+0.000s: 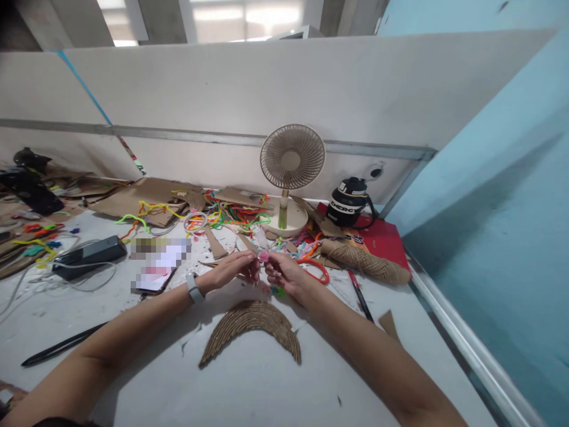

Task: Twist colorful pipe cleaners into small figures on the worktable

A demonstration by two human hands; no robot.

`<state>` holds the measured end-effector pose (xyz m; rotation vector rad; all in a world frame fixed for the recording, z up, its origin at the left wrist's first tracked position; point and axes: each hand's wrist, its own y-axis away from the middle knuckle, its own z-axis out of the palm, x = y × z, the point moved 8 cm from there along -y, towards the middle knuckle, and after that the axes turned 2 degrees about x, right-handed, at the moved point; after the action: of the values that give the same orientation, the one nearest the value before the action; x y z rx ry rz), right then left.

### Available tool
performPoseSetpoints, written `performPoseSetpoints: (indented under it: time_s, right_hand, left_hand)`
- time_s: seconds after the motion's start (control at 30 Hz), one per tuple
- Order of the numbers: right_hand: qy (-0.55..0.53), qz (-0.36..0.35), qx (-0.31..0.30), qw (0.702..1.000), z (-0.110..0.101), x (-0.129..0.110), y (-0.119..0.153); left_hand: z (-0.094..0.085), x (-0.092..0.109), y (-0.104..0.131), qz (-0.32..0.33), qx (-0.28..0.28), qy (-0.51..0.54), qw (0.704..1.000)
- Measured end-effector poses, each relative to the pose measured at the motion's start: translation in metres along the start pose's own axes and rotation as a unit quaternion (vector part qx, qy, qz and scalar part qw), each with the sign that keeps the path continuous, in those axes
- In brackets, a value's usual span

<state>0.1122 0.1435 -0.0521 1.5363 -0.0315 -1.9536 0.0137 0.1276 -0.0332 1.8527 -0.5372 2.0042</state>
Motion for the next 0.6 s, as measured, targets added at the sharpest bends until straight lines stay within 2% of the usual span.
performPoseSetpoints:
  time_s: [0.07,0.13,0.23,0.3,0.4,0.5,0.6]
  right_hand:
    - [0.011,-0.032,0.026,0.999,-0.003,-0.004,0.000]
    - [0.046,-0.101,0.066,0.992,-0.006,-0.014,0.002]
    - [0.173,-0.230,0.115,0.951,-0.004,-0.030,0.011]
    - [0.260,-0.279,0.119,0.917,0.004,-0.034,0.018]
    - [0.347,-0.313,0.109,0.878,0.012,-0.044,0.028]
    - [0.440,-0.323,0.103,0.832,0.011,-0.068,0.039]
    - [0.583,-0.257,0.077,0.766,0.003,-0.087,0.043]
  left_hand:
    - [0.004,-0.003,0.000,-0.026,-0.018,0.029,0.999]
    - [0.008,-0.008,0.000,-0.059,-0.033,0.062,0.996]
    - [0.012,-0.017,0.000,-0.097,-0.031,0.105,0.989]
    - [0.012,-0.019,-0.001,-0.097,-0.028,0.121,0.987]
    - [0.007,-0.017,-0.003,-0.073,-0.019,0.134,0.988]
    - [-0.006,-0.017,-0.006,-0.060,0.020,0.153,0.986]
    - [-0.022,-0.022,-0.009,-0.071,0.083,0.165,0.980]
